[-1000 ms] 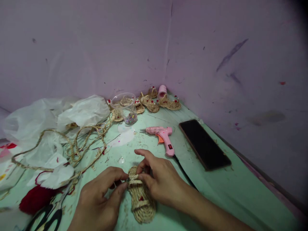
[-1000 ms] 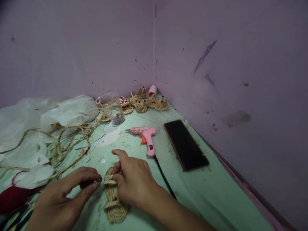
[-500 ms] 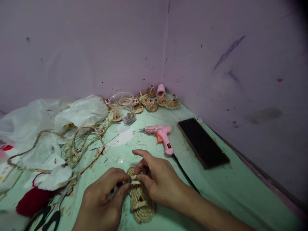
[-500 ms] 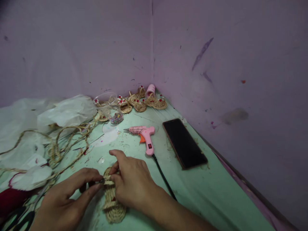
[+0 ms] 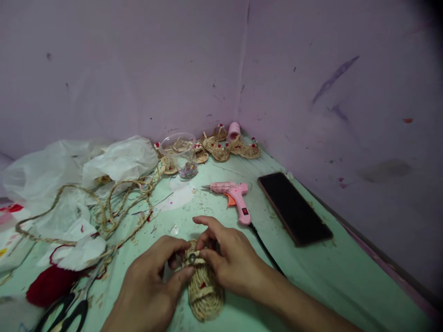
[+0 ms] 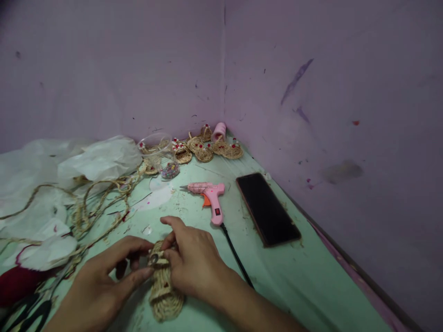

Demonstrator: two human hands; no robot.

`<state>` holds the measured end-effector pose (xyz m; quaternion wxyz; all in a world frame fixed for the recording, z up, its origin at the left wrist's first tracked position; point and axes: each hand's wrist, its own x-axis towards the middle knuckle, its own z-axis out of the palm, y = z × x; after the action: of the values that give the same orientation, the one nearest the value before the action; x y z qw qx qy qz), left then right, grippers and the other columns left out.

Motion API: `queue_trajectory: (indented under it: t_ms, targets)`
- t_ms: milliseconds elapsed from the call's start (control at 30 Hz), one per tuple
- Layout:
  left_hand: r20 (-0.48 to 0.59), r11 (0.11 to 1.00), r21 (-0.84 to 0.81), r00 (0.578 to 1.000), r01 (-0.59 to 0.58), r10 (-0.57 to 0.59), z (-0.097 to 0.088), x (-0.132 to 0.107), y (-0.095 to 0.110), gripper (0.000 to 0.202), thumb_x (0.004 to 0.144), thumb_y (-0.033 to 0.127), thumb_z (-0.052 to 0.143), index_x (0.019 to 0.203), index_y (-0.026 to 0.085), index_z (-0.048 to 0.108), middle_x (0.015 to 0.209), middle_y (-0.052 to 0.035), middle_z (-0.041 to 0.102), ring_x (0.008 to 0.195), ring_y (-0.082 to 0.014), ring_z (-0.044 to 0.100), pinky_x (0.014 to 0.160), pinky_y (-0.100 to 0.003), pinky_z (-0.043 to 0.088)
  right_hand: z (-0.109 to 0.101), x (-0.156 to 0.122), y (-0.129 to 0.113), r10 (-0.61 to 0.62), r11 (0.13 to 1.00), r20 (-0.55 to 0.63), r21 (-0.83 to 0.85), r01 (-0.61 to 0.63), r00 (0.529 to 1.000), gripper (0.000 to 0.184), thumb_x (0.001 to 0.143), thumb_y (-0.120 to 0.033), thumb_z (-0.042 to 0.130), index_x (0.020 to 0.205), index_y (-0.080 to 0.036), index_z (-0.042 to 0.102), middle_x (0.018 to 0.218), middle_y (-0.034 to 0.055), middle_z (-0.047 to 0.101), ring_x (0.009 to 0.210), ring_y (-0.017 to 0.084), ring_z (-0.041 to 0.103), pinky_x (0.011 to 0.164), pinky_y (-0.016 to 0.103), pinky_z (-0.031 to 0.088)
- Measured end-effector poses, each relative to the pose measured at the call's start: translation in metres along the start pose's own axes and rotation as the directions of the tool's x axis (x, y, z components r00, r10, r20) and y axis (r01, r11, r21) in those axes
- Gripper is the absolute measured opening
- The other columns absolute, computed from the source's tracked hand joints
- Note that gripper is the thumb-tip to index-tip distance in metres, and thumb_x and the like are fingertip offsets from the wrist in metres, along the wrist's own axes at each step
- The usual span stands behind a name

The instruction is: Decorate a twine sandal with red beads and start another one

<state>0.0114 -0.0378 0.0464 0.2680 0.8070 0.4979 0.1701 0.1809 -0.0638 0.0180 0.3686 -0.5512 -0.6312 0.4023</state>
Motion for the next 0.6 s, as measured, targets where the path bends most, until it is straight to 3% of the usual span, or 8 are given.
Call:
queue_trajectory:
  t_ms: [133, 233, 300, 433, 600]
  targets:
    - [0.083, 0.991, -0.124, 0.996, 0.050, -0.040, -0.008, 0.009, -0.007, 0.022, 0.070, 0.025, 0.060, 0.091, 0.022, 0.061, 0.085, -0.0001, 0.060, 0.062, -0.0114, 0.052, 0.057, -0.021, 0.042, 0.003, 0.004, 0.009, 0.010, 1.000, -0.016, 0.008, -0.010, 1.000, 0.055, 0.071, -0.002, 0.050, 0.120, -0.024, 0.043, 0.084, -0.0017, 0.067, 0.076, 0.014, 0.059, 0.069, 0.026, 0.041]
    - [0.205, 0.977, -0.201, 0.978, 0.074, -0.032, -0.004, 0.015, -0.012, 0.017, 0.070, 0.022, 0.058, 0.086, 0.019, 0.063, 0.077, 0.0008, 0.057, 0.058, -0.0104, 0.046, 0.054, -0.021, 0.038, 0.004, 0.005, 0.013, 0.008, 1.000, -0.017, 0.006, -0.008, 1.000, 0.053, 0.072, -0.003, 0.051, 0.120, -0.024, 0.043, 0.084, -0.0016, 0.068, 0.078, 0.014, 0.060, 0.072, 0.027, 0.042]
    - [0.232, 0.961, -0.252, 0.971, 0.111, -0.052, 0.002, 0.016, -0.012, 0.016, 0.069, 0.020, 0.057, 0.083, 0.018, 0.064, 0.072, 0.0018, 0.053, 0.057, -0.0099, 0.043, 0.052, -0.021, 0.035, 0.002, 0.004, 0.014, 0.006, 1.000, -0.028, -0.003, -0.006, 1.000, 0.051, 0.073, -0.004, 0.051, 0.120, -0.024, 0.044, 0.086, -0.0009, 0.069, 0.078, 0.014, 0.060, 0.072, 0.028, 0.043]
    - [0.249, 0.927, -0.330, 0.964, 0.179, -0.098, 0.009, 0.015, -0.013, 0.018, 0.066, 0.015, 0.057, 0.082, 0.016, 0.064, 0.069, 0.0026, 0.049, 0.057, -0.0096, 0.040, 0.053, -0.021, 0.032, -0.007, 0.000, 0.011, -0.034, 0.996, -0.099, -0.089, 0.025, 0.995, 0.031, 0.075, -0.009, 0.054, 0.103, -0.022, 0.057, 0.090, 0.0022, 0.066, 0.074, 0.014, 0.059, 0.069, 0.028, 0.044]
    - [0.297, 0.879, -0.457, 0.955, 0.137, 0.005, 0.006, 0.016, -0.022, 0.017, 0.066, 0.014, 0.054, 0.079, 0.015, 0.066, 0.073, 0.0010, 0.051, 0.062, -0.0104, 0.045, 0.057, -0.021, 0.036, -0.010, -0.002, 0.004, -0.116, 0.982, -0.039, -0.158, 0.108, 0.993, 0.012, 0.078, -0.016, 0.055, 0.084, -0.020, 0.064, 0.077, 0.0027, 0.065, 0.071, 0.016, 0.059, 0.064, 0.028, 0.045]
